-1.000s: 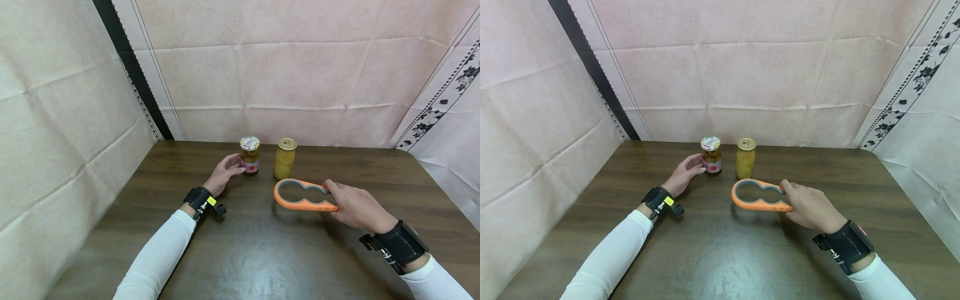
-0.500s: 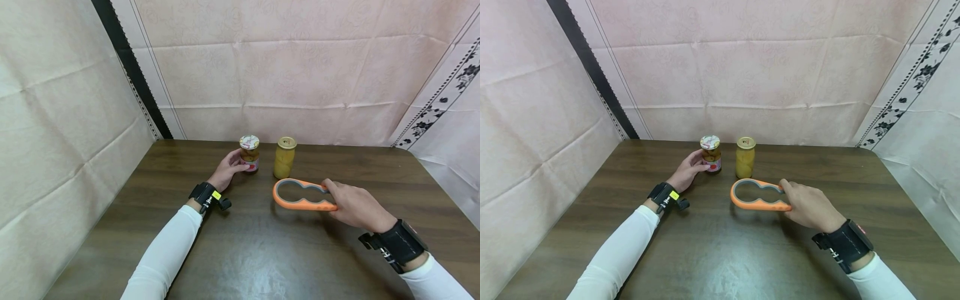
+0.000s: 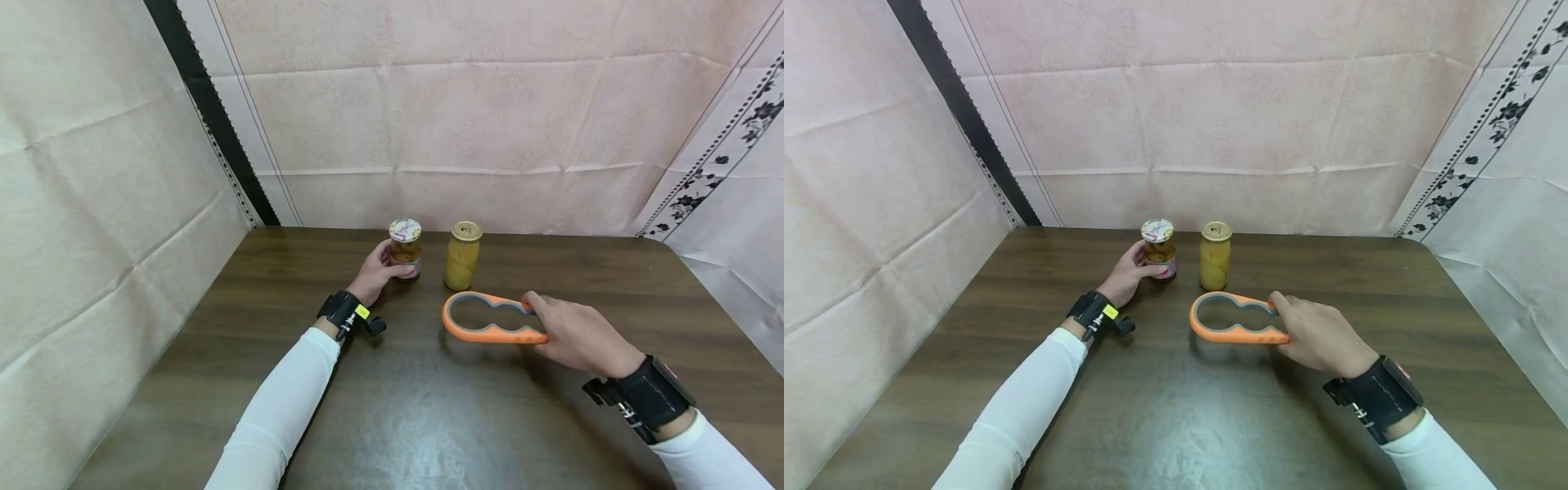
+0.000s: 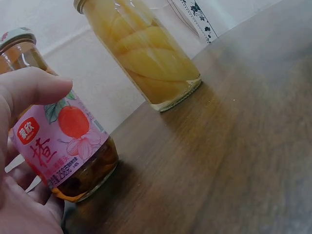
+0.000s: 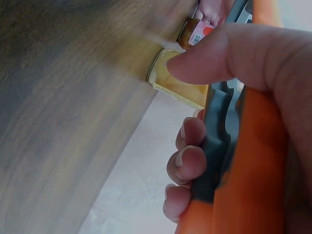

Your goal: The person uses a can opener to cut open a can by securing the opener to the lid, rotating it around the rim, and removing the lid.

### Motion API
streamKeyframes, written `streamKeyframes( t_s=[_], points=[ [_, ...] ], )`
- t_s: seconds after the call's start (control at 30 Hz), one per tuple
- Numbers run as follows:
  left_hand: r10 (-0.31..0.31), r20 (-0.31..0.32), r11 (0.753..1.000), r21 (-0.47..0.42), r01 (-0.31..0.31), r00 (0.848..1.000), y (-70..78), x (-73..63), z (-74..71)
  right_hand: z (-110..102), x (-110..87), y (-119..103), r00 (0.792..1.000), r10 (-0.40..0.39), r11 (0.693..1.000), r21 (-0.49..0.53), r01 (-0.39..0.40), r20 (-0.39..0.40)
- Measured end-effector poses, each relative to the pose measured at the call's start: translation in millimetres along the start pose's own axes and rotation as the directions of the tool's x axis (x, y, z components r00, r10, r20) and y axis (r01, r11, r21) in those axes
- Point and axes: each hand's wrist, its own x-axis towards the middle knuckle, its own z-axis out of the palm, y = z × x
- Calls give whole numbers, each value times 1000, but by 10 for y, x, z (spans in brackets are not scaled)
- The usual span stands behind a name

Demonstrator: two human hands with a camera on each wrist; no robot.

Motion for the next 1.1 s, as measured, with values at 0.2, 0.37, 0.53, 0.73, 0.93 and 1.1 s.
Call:
streamKeyframes(
  t_s=[0.2, 0.37, 0.53, 0.73, 0.93, 1.1],
  points=[
    [-30, -11, 999, -41, 29, 999, 0, 43, 60, 14, -4, -9, 1000, 1, 1000, 2, -1, -1],
    [-29, -10, 999, -23, 29, 1000, 3, 60, 85, 9, 2, -13, 1000, 3, 1000, 10, -3, 7],
    [-20, -29, 996, 87, 22, 999, 13, 64, 83, 7, 1, -15, 1000, 5, 1000, 12, -5, 26],
    [-25, -26, 991, 128, 28, 999, 14, 63, 77, 3, 2, -23, 1000, 7, 1000, 4, -7, 25],
    [-40, -14, 989, 141, 41, 999, -1, 55, 65, 6, 14, -28, 998, 18, 1000, 14, -19, 53],
    [-55, -12, 981, 188, 57, 998, -12, 54, 84, -2, 8, -23, 998, 20, 1000, 20, -22, 58]
  ],
)
